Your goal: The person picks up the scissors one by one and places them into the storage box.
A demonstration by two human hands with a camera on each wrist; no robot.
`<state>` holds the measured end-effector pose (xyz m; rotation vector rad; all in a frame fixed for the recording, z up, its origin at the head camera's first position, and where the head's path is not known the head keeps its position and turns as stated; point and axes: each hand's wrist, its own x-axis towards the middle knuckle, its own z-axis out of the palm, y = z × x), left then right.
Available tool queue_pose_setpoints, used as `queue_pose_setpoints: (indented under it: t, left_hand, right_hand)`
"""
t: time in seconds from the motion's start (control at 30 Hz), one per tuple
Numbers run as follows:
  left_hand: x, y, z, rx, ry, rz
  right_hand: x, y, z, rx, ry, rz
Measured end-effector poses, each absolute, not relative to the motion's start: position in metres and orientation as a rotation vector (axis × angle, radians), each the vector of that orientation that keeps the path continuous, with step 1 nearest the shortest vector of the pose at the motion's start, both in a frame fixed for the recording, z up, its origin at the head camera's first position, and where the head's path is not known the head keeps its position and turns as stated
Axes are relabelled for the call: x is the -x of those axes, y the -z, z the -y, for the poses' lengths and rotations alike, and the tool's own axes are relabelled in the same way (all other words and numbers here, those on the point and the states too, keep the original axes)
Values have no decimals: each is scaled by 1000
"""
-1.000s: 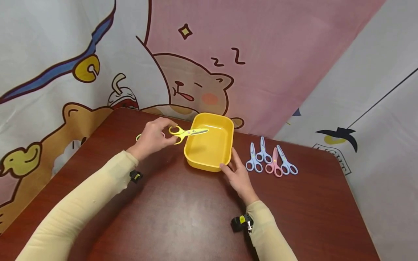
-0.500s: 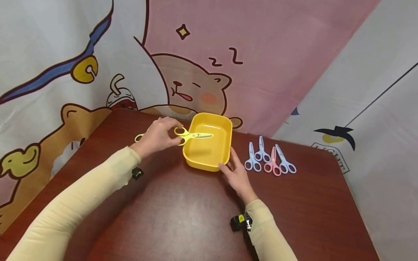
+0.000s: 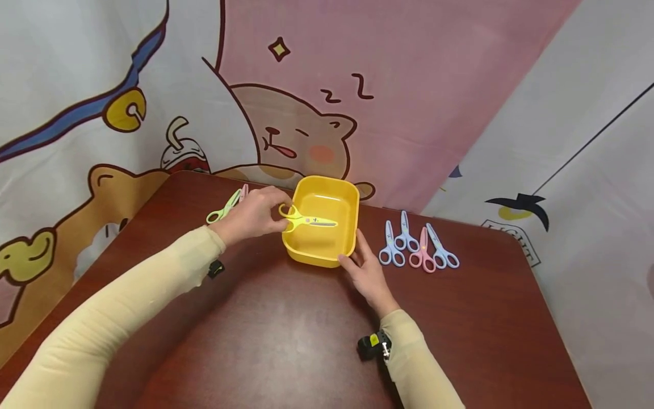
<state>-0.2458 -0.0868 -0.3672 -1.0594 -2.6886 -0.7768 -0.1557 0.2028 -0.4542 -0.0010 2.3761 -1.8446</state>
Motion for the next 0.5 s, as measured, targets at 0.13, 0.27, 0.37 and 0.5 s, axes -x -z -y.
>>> queue_pose_setpoints:
  t: [0.13, 0.27, 0.37, 0.5]
  left_hand:
    - [247, 365, 83, 1106, 757, 2708]
    - [248, 364, 80, 1138, 732, 2744]
    - [250, 364, 77, 1166, 707, 2767]
    - [251, 365, 73, 1204, 695, 2778]
  right_hand:
    - [156, 453, -202, -9, 1841, -2374]
    - [155, 452, -202, -18, 1833, -2371]
    - [155, 451, -201, -22, 1827, -2370]
    - [155, 451, -201, -23, 1837, -2362]
